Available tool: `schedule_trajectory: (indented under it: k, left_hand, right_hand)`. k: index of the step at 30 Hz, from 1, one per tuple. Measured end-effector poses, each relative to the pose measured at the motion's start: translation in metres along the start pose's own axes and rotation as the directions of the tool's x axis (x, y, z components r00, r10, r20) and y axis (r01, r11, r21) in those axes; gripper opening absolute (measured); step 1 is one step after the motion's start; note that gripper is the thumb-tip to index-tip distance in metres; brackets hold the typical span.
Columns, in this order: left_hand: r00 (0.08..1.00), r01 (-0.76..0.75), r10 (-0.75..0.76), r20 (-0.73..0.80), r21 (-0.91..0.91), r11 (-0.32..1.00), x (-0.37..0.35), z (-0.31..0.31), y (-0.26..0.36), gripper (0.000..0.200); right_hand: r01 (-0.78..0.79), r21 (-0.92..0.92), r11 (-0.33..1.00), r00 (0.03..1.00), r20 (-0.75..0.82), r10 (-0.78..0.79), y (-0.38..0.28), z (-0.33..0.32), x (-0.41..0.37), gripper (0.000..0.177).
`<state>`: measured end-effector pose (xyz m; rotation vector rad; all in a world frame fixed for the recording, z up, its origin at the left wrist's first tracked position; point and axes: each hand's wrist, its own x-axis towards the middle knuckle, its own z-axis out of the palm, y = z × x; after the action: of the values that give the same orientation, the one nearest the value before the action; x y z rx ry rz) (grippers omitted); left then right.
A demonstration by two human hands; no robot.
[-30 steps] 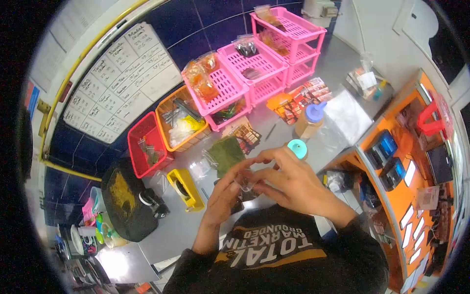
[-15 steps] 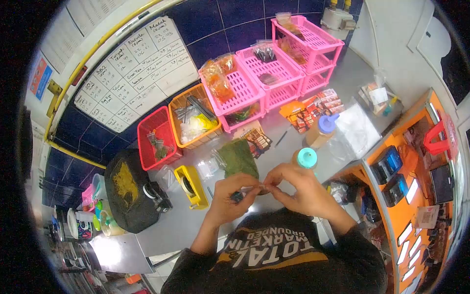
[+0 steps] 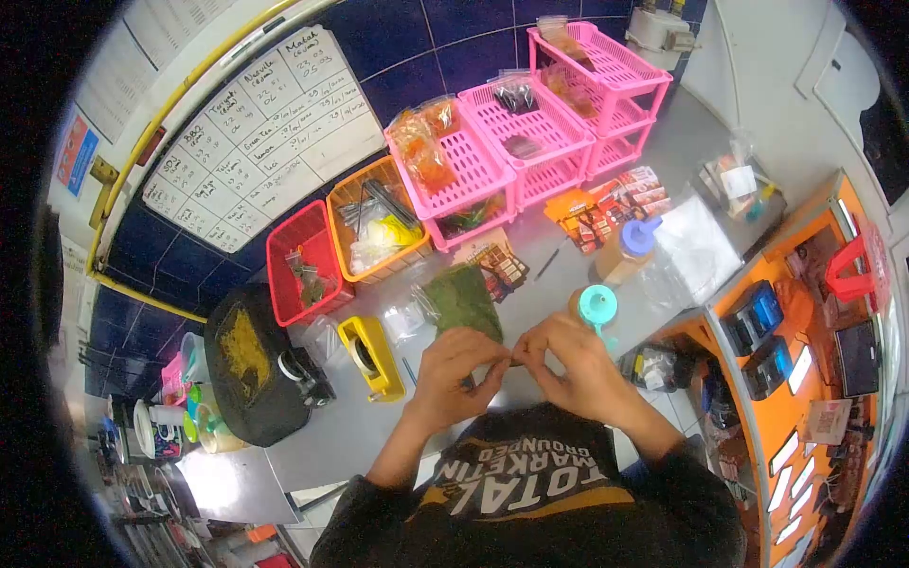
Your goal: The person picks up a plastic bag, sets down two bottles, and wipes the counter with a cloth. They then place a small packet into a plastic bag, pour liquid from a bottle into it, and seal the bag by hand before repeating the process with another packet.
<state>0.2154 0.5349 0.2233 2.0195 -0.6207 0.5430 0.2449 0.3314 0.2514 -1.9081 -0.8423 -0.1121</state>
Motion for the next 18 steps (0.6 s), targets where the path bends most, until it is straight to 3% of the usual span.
schedule_trajectory:
  k: [3,8,10,13,15,16,18]
  left_hand:
    - [1.0,0.015,-0.015,-0.003,0.022,1.0,-0.002,-0.001,-0.004,0.019]
    - [0.999,0.043,-0.043,0.001,0.044,0.998,0.0,-0.006,-0.014,0.016]
    - [0.991,0.099,-0.106,0.086,0.086,0.991,0.002,-0.01,-0.024,0.014]
    - [0.982,0.094,-0.106,0.154,0.084,0.992,0.021,-0.013,-0.036,0.007]
    - [0.98,0.053,-0.08,0.183,0.146,0.988,0.048,-0.015,-0.05,0.006]
    - [0.977,0.01,-0.053,0.206,0.207,0.978,0.066,-0.016,-0.059,0.007]
    - [0.976,0.125,-0.142,0.166,0.11,0.986,0.109,-0.017,-0.077,0.009]
  right_hand:
    - [-0.058,0.038,0.998,0.997,-0.049,0.06,0.001,0.0,0.0,0.025]
    - [-0.011,-0.001,1.0,0.997,-0.073,0.011,0.012,0.003,0.005,0.026]
    - [0.01,-0.031,0.999,0.994,-0.107,-0.013,0.02,0.001,0.01,0.027]
    - [0.027,-0.041,0.999,0.978,-0.207,-0.035,0.03,0.004,0.015,0.027]
    - [-0.137,-0.082,0.987,0.938,-0.33,0.103,0.036,0.01,0.017,0.02]
    - [-0.142,-0.079,0.987,0.934,-0.34,0.108,0.032,0.009,0.018,0.02]
    - [-0.146,-0.227,0.963,0.899,-0.436,0.034,0.02,0.003,0.016,0.023]
